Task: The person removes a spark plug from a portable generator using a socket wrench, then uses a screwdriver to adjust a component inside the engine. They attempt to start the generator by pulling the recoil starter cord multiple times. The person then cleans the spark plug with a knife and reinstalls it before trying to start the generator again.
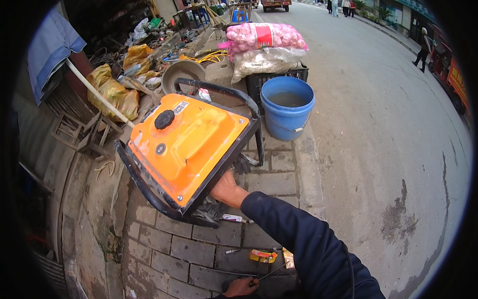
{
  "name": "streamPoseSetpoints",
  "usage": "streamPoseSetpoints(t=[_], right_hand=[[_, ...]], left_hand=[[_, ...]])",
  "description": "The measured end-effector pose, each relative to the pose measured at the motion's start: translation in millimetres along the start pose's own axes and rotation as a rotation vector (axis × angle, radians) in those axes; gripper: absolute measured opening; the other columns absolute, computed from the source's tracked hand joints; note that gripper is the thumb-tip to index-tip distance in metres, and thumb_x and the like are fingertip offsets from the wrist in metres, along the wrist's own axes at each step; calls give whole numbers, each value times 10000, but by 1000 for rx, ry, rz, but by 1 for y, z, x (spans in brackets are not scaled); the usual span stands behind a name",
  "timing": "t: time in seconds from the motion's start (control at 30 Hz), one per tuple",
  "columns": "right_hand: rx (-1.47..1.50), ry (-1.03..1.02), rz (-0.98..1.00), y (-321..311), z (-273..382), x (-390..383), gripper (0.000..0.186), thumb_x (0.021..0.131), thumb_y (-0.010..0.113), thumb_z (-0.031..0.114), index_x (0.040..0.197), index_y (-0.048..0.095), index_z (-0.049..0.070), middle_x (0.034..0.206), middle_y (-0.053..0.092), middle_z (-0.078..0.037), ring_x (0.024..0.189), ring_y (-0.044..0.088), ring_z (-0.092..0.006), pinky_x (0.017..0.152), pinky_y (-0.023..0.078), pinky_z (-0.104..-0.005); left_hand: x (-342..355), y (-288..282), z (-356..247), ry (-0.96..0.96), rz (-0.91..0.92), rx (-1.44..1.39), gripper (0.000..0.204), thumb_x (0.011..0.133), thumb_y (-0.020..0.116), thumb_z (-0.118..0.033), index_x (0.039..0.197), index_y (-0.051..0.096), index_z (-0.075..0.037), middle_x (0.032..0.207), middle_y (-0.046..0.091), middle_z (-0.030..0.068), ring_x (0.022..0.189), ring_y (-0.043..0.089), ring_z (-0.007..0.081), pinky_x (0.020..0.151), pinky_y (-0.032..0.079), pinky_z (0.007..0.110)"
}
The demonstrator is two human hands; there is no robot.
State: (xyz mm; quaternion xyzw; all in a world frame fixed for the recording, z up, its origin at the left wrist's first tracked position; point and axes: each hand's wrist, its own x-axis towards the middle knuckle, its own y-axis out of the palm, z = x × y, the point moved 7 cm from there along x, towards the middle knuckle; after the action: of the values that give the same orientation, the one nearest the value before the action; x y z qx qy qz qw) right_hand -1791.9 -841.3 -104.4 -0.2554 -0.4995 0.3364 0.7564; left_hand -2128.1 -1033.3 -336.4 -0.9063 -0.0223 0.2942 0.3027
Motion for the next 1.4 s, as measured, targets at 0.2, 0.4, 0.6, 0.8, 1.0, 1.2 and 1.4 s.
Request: streamPoseSetpoints(t=[0.2, 0.4, 0.6, 0.8, 1.0, 1.2, 1.4], right_hand=[[-22, -53, -124, -11, 4, -1, 463, 883, 593, 157, 1324, 610, 19, 1377, 605, -206, 1280, 541, -431, 1062, 424, -551], [76, 37, -52, 0, -1, -1, 435, 866, 612, 171, 1272, 639, 18, 1336, 632, -209, 1240, 567, -427, 1058, 432, -543], [2, -27, -118, -18, 5, -1, 432, 877, 601, 178, 1276, 636, 15, 1346, 623, -217, 1257, 558, -422, 1067, 416, -548], [21, 33, -114, -18, 4, 2, 439, 897, 586, 178, 1302, 621, 13, 1375, 602, -222, 1286, 529, -434, 1088, 388, -557], [141, 63, -32, -16, 2, 2, 430, 915, 578, 185, 1307, 618, 12, 1384, 594, -228, 1287, 528, -436, 1086, 387, -558], [22, 12, -144, -21, 5, 2, 423, 914, 579, 190, 1291, 627, 6, 1351, 616, -222, 1282, 540, -417, 1075, 401, -540], [134, 77, -70, -19, 0, 3, 437, 911, 577, 205, 1295, 626, 1, 1348, 619, -221, 1283, 539, -416, 1083, 390, -536]], left_hand=[[3, -4, -5, -70, 154, 102, 387, 907, 698, -475, 1078, 696, -128, 920, 746, 181, 912, 722, 406, 795, 575, 501], [3, -6, -12, -30, 124, 100, 377, 908, 700, -463, 1016, 680, -103, 897, 731, 201, 895, 711, 422, 770, 562, 527], [3, -5, -12, -25, 110, 90, 375, 910, 700, -454, 1017, 680, -96, 877, 730, 199, 876, 711, 421, 762, 561, 531], [3, -3, -11, -19, 117, 97, 377, 909, 700, -453, 1030, 685, -97, 866, 729, 198, 865, 712, 421, 755, 564, 529], [1, -7, -16, -10, 115, 83, 386, 917, 690, -469, 1016, 678, -96, 864, 724, 195, 874, 710, 415, 746, 559, 520], [4, -3, -13, -13, 156, 82, 391, 928, 677, -487, 1016, 678, -106, 876, 720, 187, 875, 707, 408, 733, 552, 513], [6, 8, 0, -42, 177, 131, 403, 920, 680, -498, 1052, 677, -117, 900, 730, 175, 888, 709, 406, 744, 558, 505]])
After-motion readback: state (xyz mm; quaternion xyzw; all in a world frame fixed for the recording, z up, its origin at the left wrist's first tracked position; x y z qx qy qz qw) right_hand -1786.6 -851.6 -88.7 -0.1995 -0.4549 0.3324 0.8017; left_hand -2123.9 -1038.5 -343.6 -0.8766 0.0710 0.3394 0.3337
